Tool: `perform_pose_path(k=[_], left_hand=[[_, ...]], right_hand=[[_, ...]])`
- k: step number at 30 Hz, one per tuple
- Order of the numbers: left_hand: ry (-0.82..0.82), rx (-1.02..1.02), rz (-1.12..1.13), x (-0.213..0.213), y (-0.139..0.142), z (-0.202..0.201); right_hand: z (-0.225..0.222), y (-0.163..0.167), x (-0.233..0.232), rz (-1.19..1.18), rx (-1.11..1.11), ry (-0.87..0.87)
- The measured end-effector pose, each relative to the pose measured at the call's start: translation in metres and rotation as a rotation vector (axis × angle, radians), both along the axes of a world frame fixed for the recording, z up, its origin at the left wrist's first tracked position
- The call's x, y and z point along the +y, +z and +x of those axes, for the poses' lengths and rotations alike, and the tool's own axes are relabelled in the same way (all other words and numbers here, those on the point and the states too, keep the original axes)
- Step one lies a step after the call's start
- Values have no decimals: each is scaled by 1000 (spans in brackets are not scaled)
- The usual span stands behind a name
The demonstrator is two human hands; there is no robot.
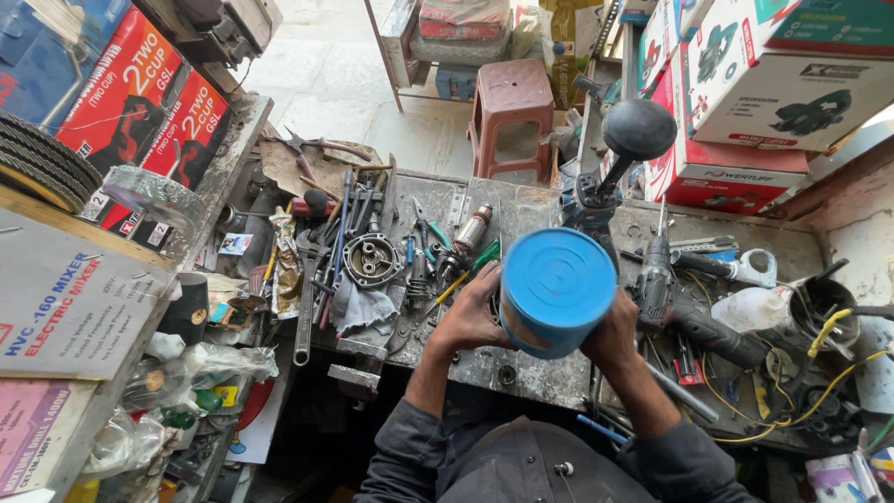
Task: The person works on a geared motor housing at a cluttered workbench, fitting a gear assembly into the housing by hand and pressing parts into place. They hold a blue plastic can over the housing for an extended period, then set it aside and use a wrench to tighten a component on the housing.
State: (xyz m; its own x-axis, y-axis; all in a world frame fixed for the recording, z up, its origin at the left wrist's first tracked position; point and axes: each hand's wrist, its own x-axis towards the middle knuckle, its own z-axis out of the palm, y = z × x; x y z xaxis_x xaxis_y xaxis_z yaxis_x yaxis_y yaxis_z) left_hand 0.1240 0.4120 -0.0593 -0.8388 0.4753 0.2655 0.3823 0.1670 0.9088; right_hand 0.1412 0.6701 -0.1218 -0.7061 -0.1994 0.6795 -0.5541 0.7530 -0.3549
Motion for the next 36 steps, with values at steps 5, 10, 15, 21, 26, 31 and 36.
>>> perform_pose_path(k=[5,10,15,21,26,31,36], left_hand=[[-14,-20,73,2,-2,2],[21,-27,-36,0,0,1],[0,-12,-13,-1,1,3],[6,34,2,-2,-3,4],[25,-12,-41,-3,-4,3],[9,-54,-14,-3,-1,5],[-7,-10,32,-1,2,5]], right_hand=[[2,1,0,-12,-98,-37],[4,10,-2,-24,82,36],[6,8,-1,-48,11,3],[5,-5,1,-71,-108,-58],[6,-7,-3,-44,8,-36],[2,-4,-2,-54,4,-32],[2,-1,-3,-85,-96,-59]])
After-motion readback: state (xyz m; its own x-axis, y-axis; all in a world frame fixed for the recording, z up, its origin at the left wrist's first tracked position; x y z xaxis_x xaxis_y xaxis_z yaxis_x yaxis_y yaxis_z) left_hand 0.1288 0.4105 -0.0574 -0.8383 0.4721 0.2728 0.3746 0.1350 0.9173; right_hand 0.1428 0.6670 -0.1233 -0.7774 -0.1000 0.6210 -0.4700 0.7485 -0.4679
